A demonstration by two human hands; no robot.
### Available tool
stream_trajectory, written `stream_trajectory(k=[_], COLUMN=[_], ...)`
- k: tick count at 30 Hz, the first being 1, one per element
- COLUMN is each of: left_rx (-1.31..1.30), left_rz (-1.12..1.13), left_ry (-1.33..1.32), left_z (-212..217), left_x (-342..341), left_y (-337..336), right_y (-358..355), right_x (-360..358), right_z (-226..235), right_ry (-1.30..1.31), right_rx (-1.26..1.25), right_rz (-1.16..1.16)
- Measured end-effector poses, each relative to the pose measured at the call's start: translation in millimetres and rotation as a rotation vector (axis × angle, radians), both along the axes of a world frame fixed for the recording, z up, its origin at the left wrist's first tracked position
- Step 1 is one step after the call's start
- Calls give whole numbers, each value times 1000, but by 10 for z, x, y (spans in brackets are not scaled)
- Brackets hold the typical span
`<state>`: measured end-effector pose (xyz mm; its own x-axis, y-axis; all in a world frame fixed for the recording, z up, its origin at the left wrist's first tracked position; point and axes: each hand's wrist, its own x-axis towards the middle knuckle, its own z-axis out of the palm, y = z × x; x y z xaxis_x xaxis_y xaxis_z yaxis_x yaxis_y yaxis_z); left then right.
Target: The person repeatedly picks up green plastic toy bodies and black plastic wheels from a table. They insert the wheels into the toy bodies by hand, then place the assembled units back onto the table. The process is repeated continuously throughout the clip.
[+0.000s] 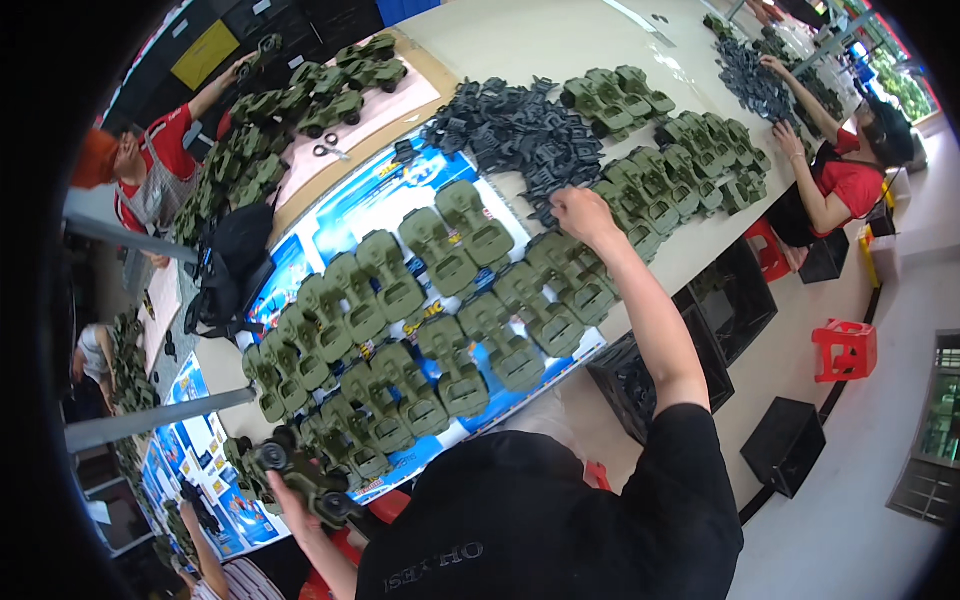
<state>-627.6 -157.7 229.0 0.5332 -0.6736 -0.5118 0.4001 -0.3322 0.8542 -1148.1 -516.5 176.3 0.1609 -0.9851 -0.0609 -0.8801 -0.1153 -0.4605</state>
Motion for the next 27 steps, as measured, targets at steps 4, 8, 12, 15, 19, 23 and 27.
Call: stream_trajectory(k=[4, 8, 12, 15, 19, 23, 27], left_rx=[-19, 2, 8, -71, -38, -30, -102], left_rz=[-219, -311, -368, -400, -481, -623, -729], left_ry=[183, 162, 173, 257, 275, 282, 173], left_z=[11, 81, 39, -5, 26, 21, 54], left_x=[-1055, -1812, -2159, -2346, -2535, -2590, -2677], left_y=[-328, -590, -748, -846, -1049, -1345, -1656], right_y=[-639, -1066, -1330, -1492, -1486, -1377, -767], right_x=[-251, -372, -427, -513, -564, -568, -479], right_z=[-407, -413, -620, -709, -628, -656, -125], right_ry=[161, 88, 326, 140, -259, -929, -1520], right_rx=[-182, -282, -248, -243, -225, 55, 281], right_rz=[67, 383, 627, 709, 509, 88, 39])
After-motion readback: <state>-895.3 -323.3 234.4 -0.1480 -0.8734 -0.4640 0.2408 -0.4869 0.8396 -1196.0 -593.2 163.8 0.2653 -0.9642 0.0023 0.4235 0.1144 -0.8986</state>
